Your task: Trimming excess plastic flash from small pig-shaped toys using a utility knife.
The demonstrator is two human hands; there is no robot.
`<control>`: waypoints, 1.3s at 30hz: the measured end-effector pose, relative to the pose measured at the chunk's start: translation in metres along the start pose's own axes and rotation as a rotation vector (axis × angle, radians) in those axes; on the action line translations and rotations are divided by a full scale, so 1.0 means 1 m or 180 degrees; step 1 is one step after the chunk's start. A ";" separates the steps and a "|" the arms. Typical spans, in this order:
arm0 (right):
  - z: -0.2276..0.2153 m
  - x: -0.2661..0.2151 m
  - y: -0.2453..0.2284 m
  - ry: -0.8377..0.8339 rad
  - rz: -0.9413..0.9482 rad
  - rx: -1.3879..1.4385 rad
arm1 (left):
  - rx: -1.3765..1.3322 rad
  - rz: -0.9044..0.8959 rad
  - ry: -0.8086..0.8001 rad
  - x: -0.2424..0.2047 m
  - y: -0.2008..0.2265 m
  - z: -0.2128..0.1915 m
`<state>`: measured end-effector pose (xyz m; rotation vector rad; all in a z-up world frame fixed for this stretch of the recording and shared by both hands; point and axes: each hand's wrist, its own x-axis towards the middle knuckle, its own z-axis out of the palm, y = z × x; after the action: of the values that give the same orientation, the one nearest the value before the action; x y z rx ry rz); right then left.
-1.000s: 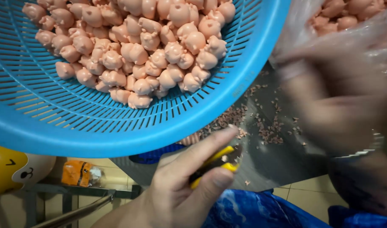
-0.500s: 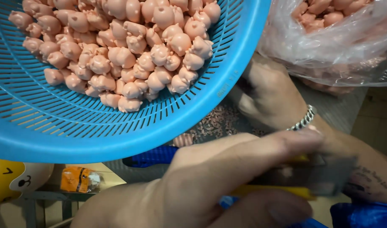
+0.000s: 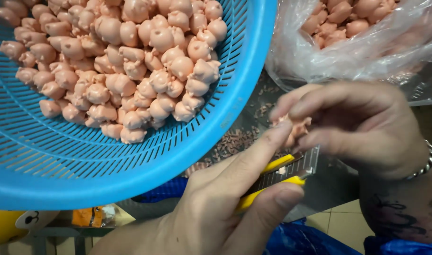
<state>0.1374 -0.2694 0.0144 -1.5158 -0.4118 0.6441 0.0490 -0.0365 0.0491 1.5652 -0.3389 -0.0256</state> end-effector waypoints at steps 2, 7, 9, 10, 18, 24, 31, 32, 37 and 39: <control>-0.001 -0.003 0.000 0.0071 0.0116 0.0033 | -0.0106 -0.0084 -0.0030 0.000 -0.002 0.002; 0.004 -0.010 -0.003 0.0304 0.0135 -0.0318 | -0.0165 -0.0091 -0.0012 -0.003 -0.004 0.004; 0.010 -0.012 -0.005 0.0494 0.0179 -0.0360 | 0.0111 -0.0162 0.0102 -0.002 -0.003 0.004; 0.014 -0.013 -0.003 0.0492 0.0172 -0.0359 | 0.0117 -0.0158 0.0104 -0.003 -0.006 0.004; 0.022 -0.012 0.003 0.0846 -0.0028 -0.1123 | 0.0311 -0.0091 0.0243 -0.004 -0.018 0.005; 0.016 -0.015 0.006 0.0623 -0.0274 -0.1416 | 0.0484 -0.0175 0.0204 -0.003 -0.019 0.004; 0.012 -0.018 0.006 0.0494 -0.0402 -0.1711 | 0.0426 -0.0039 0.0123 -0.004 -0.025 0.003; 0.012 -0.019 0.005 0.0498 -0.0373 -0.1820 | 0.0428 -0.0051 0.0079 -0.004 -0.025 0.002; 0.009 -0.025 0.008 0.0483 -0.0458 -0.2020 | 0.0277 -0.0122 -0.0015 -0.005 -0.025 0.000; 0.009 -0.025 0.009 0.0428 -0.0664 -0.2283 | 0.0235 -0.0129 -0.0039 -0.006 -0.026 0.001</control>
<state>0.1118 -0.2786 0.0098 -2.1401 -0.7360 0.2245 0.0478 -0.0362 0.0225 1.6456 -0.3210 -0.0547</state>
